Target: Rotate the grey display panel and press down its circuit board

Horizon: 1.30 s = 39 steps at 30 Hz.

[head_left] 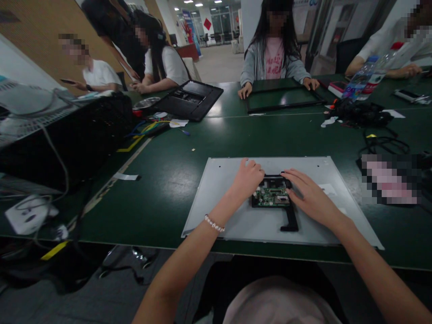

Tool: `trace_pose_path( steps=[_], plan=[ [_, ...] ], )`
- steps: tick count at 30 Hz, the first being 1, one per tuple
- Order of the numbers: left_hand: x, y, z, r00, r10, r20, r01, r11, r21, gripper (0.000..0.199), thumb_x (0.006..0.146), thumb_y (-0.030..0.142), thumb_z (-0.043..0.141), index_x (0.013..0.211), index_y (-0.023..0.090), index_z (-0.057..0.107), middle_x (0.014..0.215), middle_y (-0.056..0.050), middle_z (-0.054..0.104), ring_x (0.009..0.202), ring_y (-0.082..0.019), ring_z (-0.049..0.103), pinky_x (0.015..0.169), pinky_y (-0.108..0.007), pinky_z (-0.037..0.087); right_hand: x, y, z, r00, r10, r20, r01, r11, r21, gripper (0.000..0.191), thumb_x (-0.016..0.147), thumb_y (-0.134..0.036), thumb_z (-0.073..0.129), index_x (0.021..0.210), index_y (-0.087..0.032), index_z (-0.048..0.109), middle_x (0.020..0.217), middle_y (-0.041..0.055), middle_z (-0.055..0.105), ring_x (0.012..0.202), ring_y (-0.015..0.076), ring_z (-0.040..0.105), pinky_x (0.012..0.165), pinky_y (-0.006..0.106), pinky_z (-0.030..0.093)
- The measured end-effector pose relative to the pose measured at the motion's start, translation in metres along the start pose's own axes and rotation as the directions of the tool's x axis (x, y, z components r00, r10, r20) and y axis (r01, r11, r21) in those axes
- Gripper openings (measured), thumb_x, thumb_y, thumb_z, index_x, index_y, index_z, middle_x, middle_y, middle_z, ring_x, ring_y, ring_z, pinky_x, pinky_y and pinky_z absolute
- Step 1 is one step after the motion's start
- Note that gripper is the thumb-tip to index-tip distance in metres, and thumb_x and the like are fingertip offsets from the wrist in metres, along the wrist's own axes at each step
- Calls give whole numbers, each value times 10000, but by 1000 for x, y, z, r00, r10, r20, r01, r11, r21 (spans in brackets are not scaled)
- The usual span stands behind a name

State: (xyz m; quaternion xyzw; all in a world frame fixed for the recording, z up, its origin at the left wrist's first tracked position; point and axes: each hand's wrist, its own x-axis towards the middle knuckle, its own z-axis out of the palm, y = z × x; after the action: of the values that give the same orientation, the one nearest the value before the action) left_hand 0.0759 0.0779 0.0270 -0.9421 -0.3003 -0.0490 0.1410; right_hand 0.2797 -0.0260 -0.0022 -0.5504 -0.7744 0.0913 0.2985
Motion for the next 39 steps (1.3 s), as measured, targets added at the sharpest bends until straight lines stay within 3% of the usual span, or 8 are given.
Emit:
trace_pose_path(
  steps=[13,24,39],
  plan=[
    [0,-5,3,1000,-27,-9,27,996,-87,170,888,120,550,860,166,711,882,-81,701,944,-237,596,1064,-503,276,1,-3,1,998,60,6,-60,998,29,566,933,-241,437,1486,-273,321,1448,99,481,1365,270,437,1135,526,365],
    [-2,-10,8,992,-129,7,128,977,-170,222,925,217,508,892,175,724,930,-82,714,969,-228,595,1060,-515,270,4,-1,3,999,40,23,-40,999,20,577,934,-239,434,1492,-273,292,1436,105,479,1355,272,445,1131,526,371],
    [-4,-9,5,993,-114,10,114,982,-152,248,922,159,481,868,160,723,901,-90,710,936,-223,597,1057,-500,286,3,-2,3,998,52,42,-52,998,16,565,940,-244,430,1489,-237,299,1435,127,478,1361,275,430,1138,517,362]
  ],
)
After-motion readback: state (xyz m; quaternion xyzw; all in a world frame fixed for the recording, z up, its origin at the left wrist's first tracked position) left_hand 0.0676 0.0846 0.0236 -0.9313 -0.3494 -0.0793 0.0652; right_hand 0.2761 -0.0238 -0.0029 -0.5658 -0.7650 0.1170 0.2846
